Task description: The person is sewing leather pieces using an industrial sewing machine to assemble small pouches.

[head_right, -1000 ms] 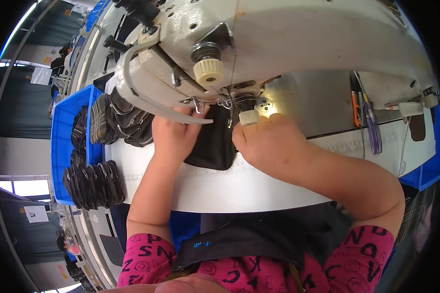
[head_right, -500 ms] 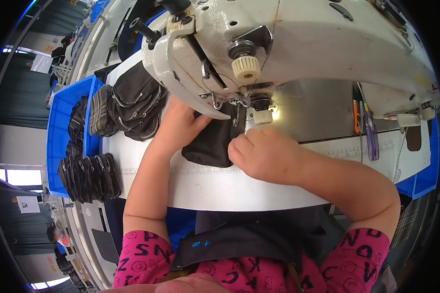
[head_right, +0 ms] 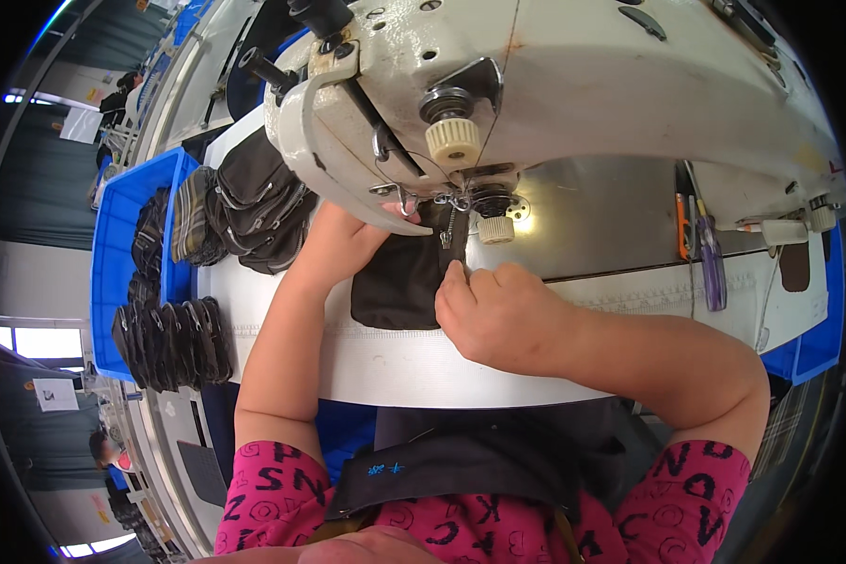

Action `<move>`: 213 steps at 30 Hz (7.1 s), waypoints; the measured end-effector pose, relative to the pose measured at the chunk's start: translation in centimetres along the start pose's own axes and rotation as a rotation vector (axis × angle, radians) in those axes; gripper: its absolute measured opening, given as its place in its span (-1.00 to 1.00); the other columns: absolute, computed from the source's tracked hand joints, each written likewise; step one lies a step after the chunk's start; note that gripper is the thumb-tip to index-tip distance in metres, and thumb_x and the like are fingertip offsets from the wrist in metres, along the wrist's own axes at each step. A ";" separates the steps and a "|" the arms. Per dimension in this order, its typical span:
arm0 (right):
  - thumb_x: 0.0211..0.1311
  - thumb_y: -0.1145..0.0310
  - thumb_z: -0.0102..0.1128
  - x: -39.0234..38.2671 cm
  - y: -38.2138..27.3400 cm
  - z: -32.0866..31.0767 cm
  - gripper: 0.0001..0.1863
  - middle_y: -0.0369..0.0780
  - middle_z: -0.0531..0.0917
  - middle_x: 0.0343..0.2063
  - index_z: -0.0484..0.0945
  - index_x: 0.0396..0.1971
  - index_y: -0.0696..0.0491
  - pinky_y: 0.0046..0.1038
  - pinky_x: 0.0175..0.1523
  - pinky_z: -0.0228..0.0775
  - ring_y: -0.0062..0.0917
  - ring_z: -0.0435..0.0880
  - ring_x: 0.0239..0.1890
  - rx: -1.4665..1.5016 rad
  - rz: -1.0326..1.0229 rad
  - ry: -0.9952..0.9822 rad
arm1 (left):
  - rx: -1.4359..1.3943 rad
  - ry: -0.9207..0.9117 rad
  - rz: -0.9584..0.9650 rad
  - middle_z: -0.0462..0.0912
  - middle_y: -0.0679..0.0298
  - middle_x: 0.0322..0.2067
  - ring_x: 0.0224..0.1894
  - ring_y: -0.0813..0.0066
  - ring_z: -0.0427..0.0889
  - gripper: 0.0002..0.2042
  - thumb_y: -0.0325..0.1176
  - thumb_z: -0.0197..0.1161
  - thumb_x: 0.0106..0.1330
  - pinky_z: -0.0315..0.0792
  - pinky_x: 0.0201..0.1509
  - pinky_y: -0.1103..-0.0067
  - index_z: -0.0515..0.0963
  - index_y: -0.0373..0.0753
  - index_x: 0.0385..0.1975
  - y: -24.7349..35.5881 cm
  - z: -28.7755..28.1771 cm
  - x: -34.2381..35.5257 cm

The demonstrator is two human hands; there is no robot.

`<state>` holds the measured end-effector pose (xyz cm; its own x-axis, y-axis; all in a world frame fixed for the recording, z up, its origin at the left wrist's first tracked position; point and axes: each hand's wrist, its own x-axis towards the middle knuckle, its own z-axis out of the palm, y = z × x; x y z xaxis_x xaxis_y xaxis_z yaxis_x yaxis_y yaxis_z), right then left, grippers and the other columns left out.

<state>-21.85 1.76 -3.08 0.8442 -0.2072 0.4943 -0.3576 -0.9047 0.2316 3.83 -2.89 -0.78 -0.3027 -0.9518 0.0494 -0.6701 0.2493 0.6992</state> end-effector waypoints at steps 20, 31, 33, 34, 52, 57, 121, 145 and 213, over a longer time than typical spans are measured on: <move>0.01 0.44 0.30 -0.1 -0.2 -0.7 -0.78 0.05 0.77 -0.26 0.69 -0.32 0.21 -0.50 -0.53 0.25 -0.55 0.53 -0.61 -0.031 0.006 -0.020 | 0.266 0.029 -0.321 0.77 0.02 -0.36 -0.26 0.03 0.74 -0.73 -0.21 0.41 0.22 0.58 -0.13 0.29 0.73 -0.29 -0.24 3.5 0.3 1.0; 0.04 0.45 0.30 -0.1 0.2 -0.7 -0.81 0.05 0.77 -0.28 0.68 -0.34 0.23 -0.52 -0.53 0.22 -0.57 0.53 -0.61 -0.034 -0.042 -0.040 | 0.089 -0.020 -0.282 0.79 0.06 -0.12 -0.05 0.10 0.76 -0.65 -0.30 0.42 0.28 0.56 0.08 0.38 0.65 -0.29 0.03 2.5 0.5 0.9; 0.03 0.45 0.30 0.1 0.3 -1.1 -0.80 0.05 0.76 -0.28 0.68 -0.34 0.23 -0.52 -0.54 0.22 -0.57 0.52 -0.61 -0.025 -0.046 -0.032 | 0.083 -0.003 -0.248 0.79 0.05 -0.12 -0.04 0.07 0.75 -0.66 -0.31 0.41 0.28 0.56 0.08 0.37 0.64 -0.30 0.01 2.2 0.4 0.7; 0.03 0.45 0.30 0.1 0.3 -1.1 -0.80 0.06 0.76 -0.28 0.68 -0.34 0.23 -0.52 -0.54 0.22 -0.57 0.52 -0.61 -0.018 -0.047 -0.027 | 0.085 0.000 -0.251 0.79 0.05 -0.12 -0.04 0.07 0.75 -0.66 -0.31 0.41 0.28 0.56 0.08 0.37 0.64 -0.30 0.01 2.2 0.4 0.6; -0.06 0.44 0.30 -0.1 0.9 -1.2 -0.68 0.20 0.75 -0.30 0.69 -0.30 0.36 -0.51 -0.60 0.29 -0.52 0.51 -0.67 -0.046 -0.173 -0.110 | 0.105 0.085 -0.140 0.78 0.03 -0.17 -0.13 0.00 0.74 -0.65 -0.36 0.33 0.29 0.57 -0.01 0.30 0.56 -0.27 0.06 1.2 1.3 0.1; -0.02 0.50 0.31 -0.5 0.8 -0.5 -0.73 0.23 0.74 -0.28 0.67 -0.31 0.37 -0.51 -0.59 0.27 -0.53 0.50 -0.66 -0.054 -0.101 -0.095 | 0.114 0.047 -0.252 0.78 0.03 -0.19 -0.21 0.03 0.74 -0.64 -0.35 0.31 0.29 0.57 -0.08 0.31 0.55 -0.27 0.06 2.3 1.2 0.9; 0.04 0.48 0.26 -0.5 0.1 -1.3 -0.60 0.31 0.71 -0.15 0.65 -0.14 0.44 -0.44 -0.57 0.42 -0.50 0.59 -0.63 -0.023 0.068 -0.230 | 0.607 0.039 0.365 0.70 0.28 0.09 0.03 0.29 0.69 -0.58 -0.46 0.36 0.17 0.60 0.12 0.47 0.67 -0.23 0.09 5.8 3.6 -4.1; 0.02 0.48 0.26 -0.3 1.2 -0.6 -0.54 0.25 0.69 0.00 0.64 -0.03 0.39 -0.47 -0.52 0.45 -0.52 0.61 -0.59 0.014 0.111 -0.239 | 0.520 0.040 0.338 0.66 0.21 0.16 0.22 0.28 0.61 -0.39 -0.40 0.52 -0.09 0.53 0.27 0.49 0.64 -0.28 0.11 4.2 2.9 -2.3; 0.51 0.10 0.17 7.1 -1.8 -1.6 -0.63 -0.36 0.61 -0.52 0.62 -0.33 0.13 -0.58 -0.41 0.39 -0.68 0.60 -0.51 1.617 0.741 -0.193 | -1.320 0.643 -0.280 0.56 0.12 0.25 0.29 0.26 0.57 -0.52 -0.11 0.02 0.63 0.44 0.39 0.29 0.37 -0.33 0.35 6.1 0.0 -21.6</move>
<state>-15.83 2.49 1.33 0.7777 -0.6284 -0.0198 -0.0386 -0.0163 -0.9991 6.28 19.16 2.38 0.3066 -0.9415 -0.1401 0.5313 0.0472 0.8459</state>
